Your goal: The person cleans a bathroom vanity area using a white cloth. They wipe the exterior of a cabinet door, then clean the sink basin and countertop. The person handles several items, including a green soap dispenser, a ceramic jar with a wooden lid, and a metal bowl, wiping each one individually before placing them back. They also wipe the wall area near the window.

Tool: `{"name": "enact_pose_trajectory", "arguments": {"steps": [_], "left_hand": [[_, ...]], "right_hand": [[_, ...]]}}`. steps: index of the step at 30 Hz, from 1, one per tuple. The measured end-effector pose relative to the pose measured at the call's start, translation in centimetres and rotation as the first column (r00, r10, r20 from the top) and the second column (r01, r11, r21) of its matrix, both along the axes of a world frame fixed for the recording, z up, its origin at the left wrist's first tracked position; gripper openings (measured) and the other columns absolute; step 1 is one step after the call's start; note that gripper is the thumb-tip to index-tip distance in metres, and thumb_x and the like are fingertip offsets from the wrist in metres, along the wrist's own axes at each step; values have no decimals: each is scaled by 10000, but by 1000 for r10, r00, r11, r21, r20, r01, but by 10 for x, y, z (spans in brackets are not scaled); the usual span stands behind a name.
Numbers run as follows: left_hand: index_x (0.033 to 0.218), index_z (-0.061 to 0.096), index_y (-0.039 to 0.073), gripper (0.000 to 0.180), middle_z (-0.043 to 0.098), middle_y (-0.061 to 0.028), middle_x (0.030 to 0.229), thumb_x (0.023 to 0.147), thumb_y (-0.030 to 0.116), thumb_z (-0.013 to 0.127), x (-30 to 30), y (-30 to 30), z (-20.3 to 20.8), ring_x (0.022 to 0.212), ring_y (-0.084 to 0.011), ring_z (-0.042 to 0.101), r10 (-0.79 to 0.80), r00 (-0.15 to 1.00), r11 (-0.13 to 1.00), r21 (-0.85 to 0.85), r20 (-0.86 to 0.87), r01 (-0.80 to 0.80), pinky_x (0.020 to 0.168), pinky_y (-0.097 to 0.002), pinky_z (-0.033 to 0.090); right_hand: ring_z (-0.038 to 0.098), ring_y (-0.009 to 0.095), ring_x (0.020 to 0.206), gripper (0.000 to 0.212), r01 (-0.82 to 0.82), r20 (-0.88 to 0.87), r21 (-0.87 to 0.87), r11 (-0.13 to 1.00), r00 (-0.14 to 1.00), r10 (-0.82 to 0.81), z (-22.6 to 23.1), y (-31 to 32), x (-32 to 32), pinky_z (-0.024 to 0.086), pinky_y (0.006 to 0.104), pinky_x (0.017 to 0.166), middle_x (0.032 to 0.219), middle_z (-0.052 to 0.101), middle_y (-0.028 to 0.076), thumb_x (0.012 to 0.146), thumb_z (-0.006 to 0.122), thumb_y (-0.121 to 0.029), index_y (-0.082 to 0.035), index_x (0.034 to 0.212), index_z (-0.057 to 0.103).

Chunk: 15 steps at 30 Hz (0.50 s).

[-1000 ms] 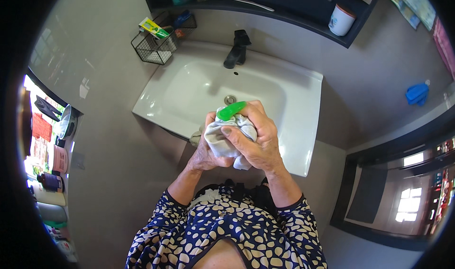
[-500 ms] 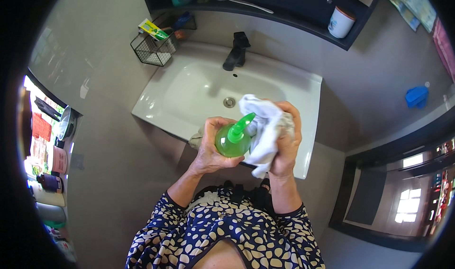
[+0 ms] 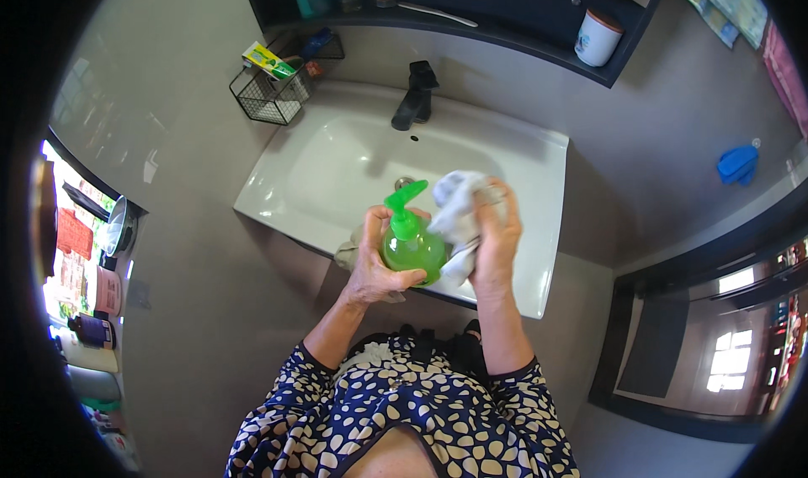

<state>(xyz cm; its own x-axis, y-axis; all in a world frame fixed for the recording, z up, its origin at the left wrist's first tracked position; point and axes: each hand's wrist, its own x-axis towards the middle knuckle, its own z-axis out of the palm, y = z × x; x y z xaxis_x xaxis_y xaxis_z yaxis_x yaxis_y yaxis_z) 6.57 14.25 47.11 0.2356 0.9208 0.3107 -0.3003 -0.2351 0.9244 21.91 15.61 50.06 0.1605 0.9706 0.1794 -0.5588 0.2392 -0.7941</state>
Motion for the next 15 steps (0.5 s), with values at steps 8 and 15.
{"name": "enact_pose_trajectory", "arguments": {"steps": [8,15], "left_hand": [[1171,389,102,703,505,-49,1117,590,62,782,-2,4,-5,1071,-165,513,-39,980,989,-134,194,66,940,-314,427],[1194,378,118,685,506,-60,1119,626,27,750,4,2,-12,1035,-174,542,64,950,986,-166,304,-13,883,-318,487]], "right_hand": [[555,111,935,325,-150,184,27,988,973,143,-30,-16,-8,453,238,836,1036,603,78,894,589,-178,-2,1163,540],[547,139,964,394,-36,-152,-100,994,988,20,-57,-34,-30,457,266,867,1085,558,85,913,552,-174,-14,1250,425]]}}
